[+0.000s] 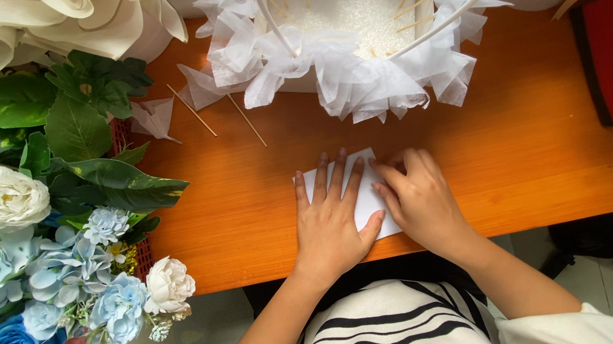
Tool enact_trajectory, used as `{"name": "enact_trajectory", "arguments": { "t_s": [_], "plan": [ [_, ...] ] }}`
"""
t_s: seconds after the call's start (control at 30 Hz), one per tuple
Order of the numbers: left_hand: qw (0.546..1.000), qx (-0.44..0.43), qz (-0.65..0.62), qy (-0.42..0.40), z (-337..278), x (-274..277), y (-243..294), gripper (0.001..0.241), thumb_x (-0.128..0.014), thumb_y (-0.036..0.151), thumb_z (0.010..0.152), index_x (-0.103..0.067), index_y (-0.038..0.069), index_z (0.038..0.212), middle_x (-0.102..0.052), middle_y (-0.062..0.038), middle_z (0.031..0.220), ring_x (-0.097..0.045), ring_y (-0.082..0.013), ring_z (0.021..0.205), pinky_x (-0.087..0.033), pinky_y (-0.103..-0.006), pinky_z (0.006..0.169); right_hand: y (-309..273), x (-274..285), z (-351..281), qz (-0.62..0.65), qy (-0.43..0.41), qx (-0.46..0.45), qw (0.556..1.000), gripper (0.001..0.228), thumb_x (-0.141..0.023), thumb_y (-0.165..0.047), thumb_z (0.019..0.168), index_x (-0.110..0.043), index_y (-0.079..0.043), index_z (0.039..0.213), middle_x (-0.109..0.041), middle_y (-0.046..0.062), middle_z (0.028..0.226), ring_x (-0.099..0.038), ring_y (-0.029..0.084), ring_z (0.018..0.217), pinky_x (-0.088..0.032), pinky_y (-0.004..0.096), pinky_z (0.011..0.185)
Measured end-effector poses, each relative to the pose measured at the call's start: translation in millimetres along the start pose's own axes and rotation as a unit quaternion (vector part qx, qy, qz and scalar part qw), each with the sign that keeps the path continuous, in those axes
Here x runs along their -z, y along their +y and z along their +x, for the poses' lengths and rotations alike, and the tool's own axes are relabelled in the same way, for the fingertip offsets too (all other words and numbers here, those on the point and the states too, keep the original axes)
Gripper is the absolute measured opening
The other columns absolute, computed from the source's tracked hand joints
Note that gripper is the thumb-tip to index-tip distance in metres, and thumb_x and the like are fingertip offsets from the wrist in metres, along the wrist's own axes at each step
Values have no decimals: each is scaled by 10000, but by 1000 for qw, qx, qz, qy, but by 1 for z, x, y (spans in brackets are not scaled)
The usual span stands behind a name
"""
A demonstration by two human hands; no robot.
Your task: The person folds a large sheet of white tissue paper multiple times on an orange table, smoothing the creases with their hands. They then use scissors to trim the folded paper into a smaller shape.
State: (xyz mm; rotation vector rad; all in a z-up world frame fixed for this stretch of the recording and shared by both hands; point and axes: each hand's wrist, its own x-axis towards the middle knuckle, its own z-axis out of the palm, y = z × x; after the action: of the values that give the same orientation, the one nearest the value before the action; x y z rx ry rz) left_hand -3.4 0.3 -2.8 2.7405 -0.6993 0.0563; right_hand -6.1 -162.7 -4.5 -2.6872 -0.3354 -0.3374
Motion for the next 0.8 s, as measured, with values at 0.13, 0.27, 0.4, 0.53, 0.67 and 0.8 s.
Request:
{"name": "enact_trajectory", "arguments": {
  "t_s": [0.13, 0.27, 0.4, 0.53, 0.67, 0.8],
  "plan": [
    [1000, 2, 6, 15, 0, -2, 0, 738, -502, 537, 733, -387, 178, 1368, -364, -97, 1422, -256, -290, 1345, -114, -579, 1066, -22, 14, 17, 122, 40, 75, 989, 367, -495, -91, 888, -509, 6, 1242, -545, 155, 1049, -548, 325, 972, -445, 408, 841],
    [1000, 5, -5, 0, 1, 4, 1, 732, -505, 529, 717, -425, 148, 1336, -375, -108, 1414, -254, -296, 1346, -93, -576, 1073, -16, 4, 13, 146, -23, 145, 978, 546, -408, 78, 798, -311, 136, 1332, -507, 246, 1248, -499, 335, 1156, -356, 438, 990],
    [1000, 5, -7, -3, 1, 3, 1, 732, -510, 545, 713, -430, 161, 1331, -365, -101, 1422, -231, -294, 1355, -68, -579, 1077, -7, 4, 7, 110, -81, 171, 976, 683, -412, 121, 704, -201, 192, 1350, -458, 271, 1303, -467, 320, 1197, -255, 492, 1044],
    [1000, 4, 0, 4, 1, 2, 0, 736, -491, 575, 742, -402, 168, 1349, -340, -99, 1436, -218, -290, 1359, -67, -575, 1079, -9, 18, 16, 86, -110, 164, 977, 655, -419, 88, 745, -193, 184, 1352, -489, 261, 1271, -551, 292, 1090, -233, 501, 1058],
    [1000, 8, -9, -16, 0, 2, -1, 756, -474, 587, 758, -356, 168, 1376, -313, -100, 1447, -191, -291, 1365, -46, -575, 1082, -8, 22, 19, 77, -120, 154, 978, 594, -395, 28, 827, -187, 155, 1369, -521, 216, 1254, -612, 249, 981, -235, 512, 1052],
    [1000, 5, -8, -18, -1, 4, 0, 777, -491, 588, 753, -334, 165, 1386, -304, -106, 1448, -192, -293, 1364, -52, -576, 1082, -1, 14, 17, 73, -120, 159, 977, 575, -397, -18, 869, -177, 147, 1373, -523, 210, 1252, -603, 253, 1009, -218, 533, 1050]
  ]
}}
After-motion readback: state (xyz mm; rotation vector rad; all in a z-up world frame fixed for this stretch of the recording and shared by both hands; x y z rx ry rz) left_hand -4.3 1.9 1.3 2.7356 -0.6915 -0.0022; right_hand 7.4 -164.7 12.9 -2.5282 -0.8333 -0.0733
